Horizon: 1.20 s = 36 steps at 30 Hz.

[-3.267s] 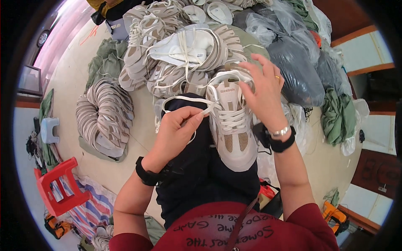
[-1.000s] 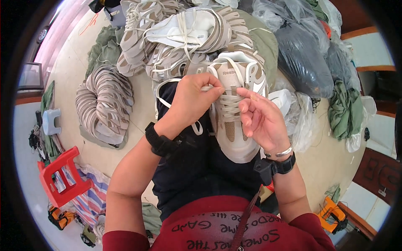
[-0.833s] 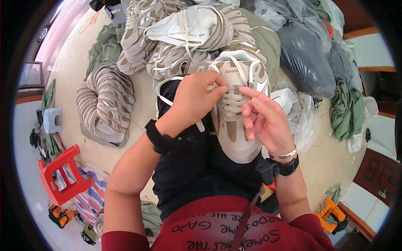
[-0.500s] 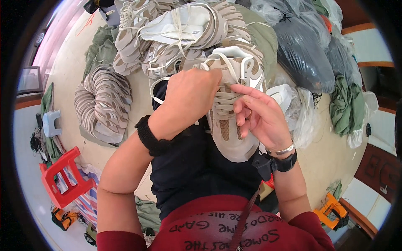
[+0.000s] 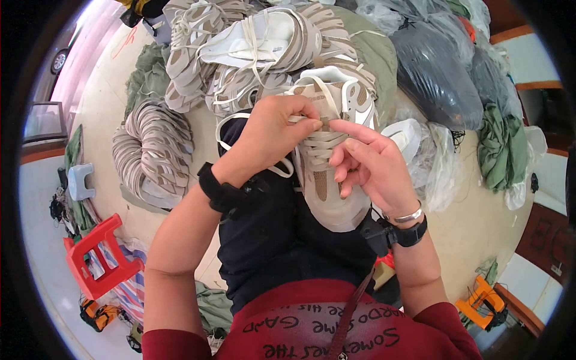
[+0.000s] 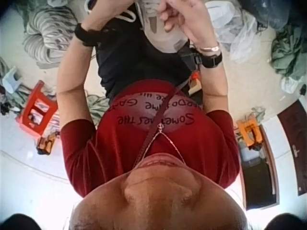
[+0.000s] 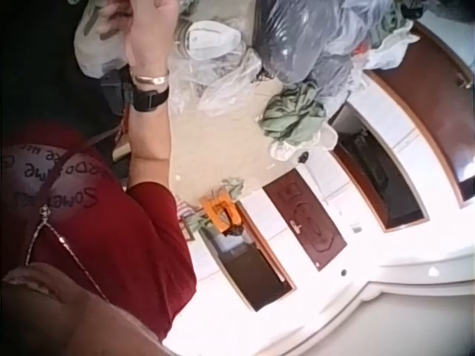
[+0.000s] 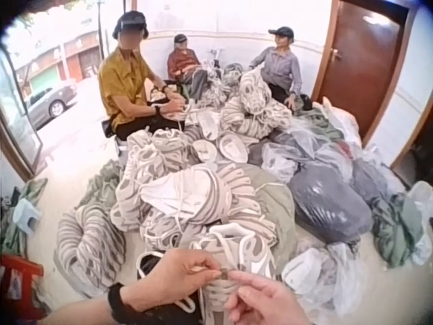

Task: The recorder is lacing tan and white sneakers in a workshop environment.

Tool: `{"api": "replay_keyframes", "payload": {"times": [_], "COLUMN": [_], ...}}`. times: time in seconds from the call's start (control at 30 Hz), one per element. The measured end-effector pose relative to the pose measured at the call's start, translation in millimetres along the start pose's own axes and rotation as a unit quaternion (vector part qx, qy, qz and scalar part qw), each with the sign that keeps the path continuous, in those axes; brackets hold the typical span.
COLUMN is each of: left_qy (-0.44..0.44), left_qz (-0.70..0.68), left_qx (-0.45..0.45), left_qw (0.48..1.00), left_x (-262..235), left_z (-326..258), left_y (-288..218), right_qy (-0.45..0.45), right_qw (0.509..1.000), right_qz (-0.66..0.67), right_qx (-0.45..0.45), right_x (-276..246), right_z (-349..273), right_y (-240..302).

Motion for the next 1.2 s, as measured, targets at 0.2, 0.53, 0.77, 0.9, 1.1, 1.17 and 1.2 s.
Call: {"api": "replay_keyframes", "payload": {"times": [0.2,0.53,0.77,0.9,1.1,1.17,1.2], "left_qy": [-0.058,-0.056,-0.164,-0.245,-0.284,-0.287,-0.283], "left_qz": [0.013,-0.027,0.138,0.156,0.202,0.203,0.205], "left_qx": [-0.081,-0.103,0.039,0.057,0.014,-0.012,-0.012], "left_qw": [0.995,0.993,0.976,0.955,0.937,0.936,0.937], "left_x": [-1.0,15.9,-10.1,-39.7,-69.4,-76.3,-76.4], "left_z": [-13.5,-5.0,-18.7,-36.5,-64.5,-65.6,-63.4], "left_y": [-6.3,-4.4,-24.3,-8.5,7.1,14.0,14.2], "right_qy": [-0.1,-0.094,-0.041,-0.155,-0.036,0.022,0.018], "right_qw": [0.946,0.548,0.645,0.917,0.846,0.788,0.77], "right_qz": [-0.295,-0.801,-0.72,-0.316,0.362,0.425,0.424], "right_qx": [-0.088,-0.223,-0.252,-0.188,-0.39,-0.445,-0.476], "right_x": [4.7,16.9,5.8,-38.7,-187.8,-258.1,-295.9], "right_z": [-1.8,32.1,19.2,-43.1,-161.2,-210.4,-238.9], "right_y": [9.2,22.7,31.2,46.6,64.2,67.4,68.1]}}
Point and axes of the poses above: each hand's wrist, its own z-axis towards the middle knuckle, its own x-axis out of the palm, y = z × x, the point moved 3 cm from there along z, towards the middle knuckle, and after that the axes turned 3 degrees about z, right-handed, at the moved point
